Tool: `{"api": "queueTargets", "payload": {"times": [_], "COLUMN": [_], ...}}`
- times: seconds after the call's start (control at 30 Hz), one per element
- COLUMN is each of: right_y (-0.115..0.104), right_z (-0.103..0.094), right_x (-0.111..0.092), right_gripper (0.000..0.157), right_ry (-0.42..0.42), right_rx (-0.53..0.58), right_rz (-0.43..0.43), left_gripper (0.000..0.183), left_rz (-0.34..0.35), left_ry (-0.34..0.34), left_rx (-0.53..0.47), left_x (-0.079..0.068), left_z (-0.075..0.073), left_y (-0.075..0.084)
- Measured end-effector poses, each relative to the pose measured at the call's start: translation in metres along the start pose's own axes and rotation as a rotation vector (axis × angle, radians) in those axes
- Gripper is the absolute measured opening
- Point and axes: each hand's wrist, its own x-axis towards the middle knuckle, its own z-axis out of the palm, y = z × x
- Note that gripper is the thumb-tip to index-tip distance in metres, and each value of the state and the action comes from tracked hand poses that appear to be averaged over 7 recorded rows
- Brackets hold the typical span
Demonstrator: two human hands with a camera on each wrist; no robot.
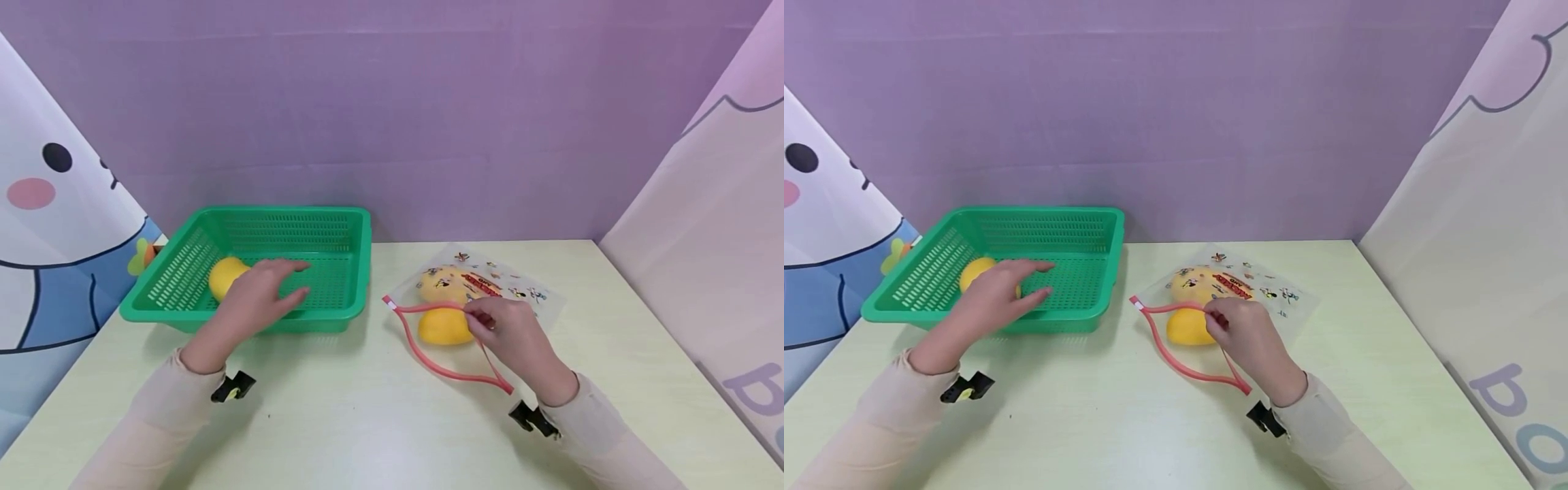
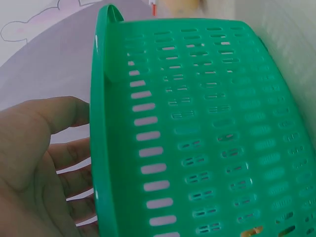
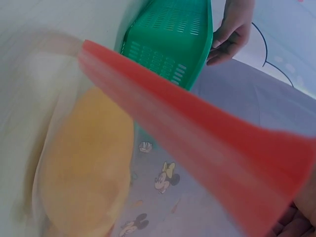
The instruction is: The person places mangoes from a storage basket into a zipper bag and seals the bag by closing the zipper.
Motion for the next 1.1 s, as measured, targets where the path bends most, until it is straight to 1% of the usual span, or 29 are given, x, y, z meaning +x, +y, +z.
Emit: {"api": "queueTargets", "payload": {"times": [0.27,0.5,0.87,1.1], "right_y": [0.001,0.001,0.000,-0.001], "right_z": [0.000,0.000,0.000,0.000], "right_x": [0.000,0.000,0.000,0.000], "right_gripper": [0.008,0.009,0.012,0.012], "right_ry": [0.012,0.012,0.001,0.000], "right_rx": [-0.002,0.002,0.004,0.002], "right_rz": [-0.014,-0.013,0.004,-0.004], "left_gripper": [0.042,0.040,0.041,0.041], "left_rz": [-0.034,-0.040,-0.057,-0.074], "left_ry": [-0.011,-0.008,-0.016,-0.020], "left_rx": [0.008,0.009,0.018,0.031], "left_x": [-0.002,-0.002,-0.002,-0.003], "left_z": [-0.001,-0.004,-0.006,-0.009], "left_y": [-0.009,-0.015,-0.025,-0.029]}}
